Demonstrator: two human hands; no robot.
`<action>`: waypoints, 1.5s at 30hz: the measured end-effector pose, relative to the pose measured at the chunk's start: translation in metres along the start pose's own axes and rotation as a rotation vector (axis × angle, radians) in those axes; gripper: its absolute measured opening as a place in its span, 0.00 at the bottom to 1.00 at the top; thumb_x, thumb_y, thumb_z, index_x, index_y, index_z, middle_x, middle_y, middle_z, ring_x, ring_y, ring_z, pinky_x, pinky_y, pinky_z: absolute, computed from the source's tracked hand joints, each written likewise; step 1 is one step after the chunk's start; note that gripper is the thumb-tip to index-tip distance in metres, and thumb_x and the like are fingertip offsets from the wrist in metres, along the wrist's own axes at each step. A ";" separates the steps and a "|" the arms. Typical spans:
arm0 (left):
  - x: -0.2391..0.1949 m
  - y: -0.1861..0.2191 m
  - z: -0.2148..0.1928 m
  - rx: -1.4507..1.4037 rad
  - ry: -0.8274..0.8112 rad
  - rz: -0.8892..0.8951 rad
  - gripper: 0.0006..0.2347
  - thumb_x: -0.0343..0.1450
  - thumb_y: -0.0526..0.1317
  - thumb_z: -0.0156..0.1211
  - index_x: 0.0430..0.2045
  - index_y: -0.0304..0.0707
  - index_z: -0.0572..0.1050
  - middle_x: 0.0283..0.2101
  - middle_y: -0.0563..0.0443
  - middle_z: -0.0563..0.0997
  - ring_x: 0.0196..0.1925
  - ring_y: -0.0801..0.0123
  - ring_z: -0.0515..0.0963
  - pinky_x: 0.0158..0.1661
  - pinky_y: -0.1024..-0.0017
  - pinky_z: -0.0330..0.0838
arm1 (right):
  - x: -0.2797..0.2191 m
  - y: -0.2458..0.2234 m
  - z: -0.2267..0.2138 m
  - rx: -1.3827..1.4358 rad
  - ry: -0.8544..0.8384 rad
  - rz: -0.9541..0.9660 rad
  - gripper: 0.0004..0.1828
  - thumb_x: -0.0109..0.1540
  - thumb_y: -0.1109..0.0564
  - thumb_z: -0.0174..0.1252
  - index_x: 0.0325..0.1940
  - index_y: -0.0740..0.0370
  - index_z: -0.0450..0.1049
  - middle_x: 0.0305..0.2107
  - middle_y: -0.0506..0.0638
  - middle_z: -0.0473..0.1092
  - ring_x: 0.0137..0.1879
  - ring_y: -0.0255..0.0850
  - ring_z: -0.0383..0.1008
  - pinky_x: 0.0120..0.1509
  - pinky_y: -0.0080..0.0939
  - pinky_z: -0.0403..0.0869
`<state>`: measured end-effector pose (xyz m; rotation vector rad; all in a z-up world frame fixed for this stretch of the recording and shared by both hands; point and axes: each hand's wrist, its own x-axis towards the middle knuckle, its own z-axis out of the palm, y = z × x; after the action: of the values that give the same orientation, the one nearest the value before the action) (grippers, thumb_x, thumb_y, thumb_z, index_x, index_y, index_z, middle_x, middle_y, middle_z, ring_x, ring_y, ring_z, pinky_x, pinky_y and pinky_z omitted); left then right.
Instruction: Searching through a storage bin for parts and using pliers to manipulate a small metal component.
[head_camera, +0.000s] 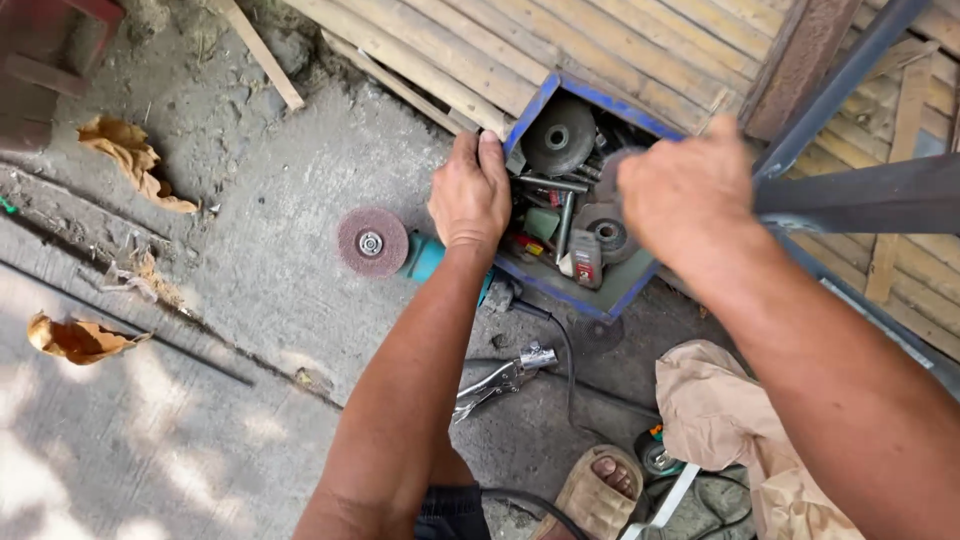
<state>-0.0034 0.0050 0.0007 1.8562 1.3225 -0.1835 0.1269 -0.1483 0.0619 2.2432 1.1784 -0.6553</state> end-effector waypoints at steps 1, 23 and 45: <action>0.002 0.001 0.001 0.003 0.010 0.010 0.18 0.75 0.60 0.34 0.36 0.55 0.72 0.39 0.43 0.85 0.54 0.46 0.82 0.56 0.48 0.73 | -0.007 0.005 -0.004 0.035 0.120 0.010 0.19 0.63 0.54 0.45 0.26 0.47 0.82 0.19 0.48 0.77 0.36 0.50 0.82 0.47 0.46 0.52; 0.000 -0.001 0.002 0.011 0.003 0.020 0.18 0.76 0.59 0.35 0.37 0.51 0.72 0.43 0.40 0.84 0.56 0.44 0.80 0.58 0.46 0.71 | 0.026 -0.083 0.081 0.290 0.273 -0.236 0.19 0.58 0.46 0.48 0.20 0.48 0.81 0.13 0.51 0.73 0.31 0.50 0.81 0.46 0.52 0.60; 0.005 0.005 -0.002 0.040 -0.008 -0.024 0.19 0.75 0.60 0.34 0.38 0.55 0.72 0.44 0.41 0.85 0.57 0.46 0.80 0.60 0.48 0.71 | 0.038 -0.049 0.058 0.202 0.277 -0.164 0.16 0.57 0.54 0.49 0.22 0.41 0.80 0.15 0.46 0.76 0.33 0.50 0.82 0.43 0.48 0.57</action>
<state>0.0023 0.0094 0.0024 1.8724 1.3450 -0.2309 0.0941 -0.1387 -0.0161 2.4851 1.5024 -0.5589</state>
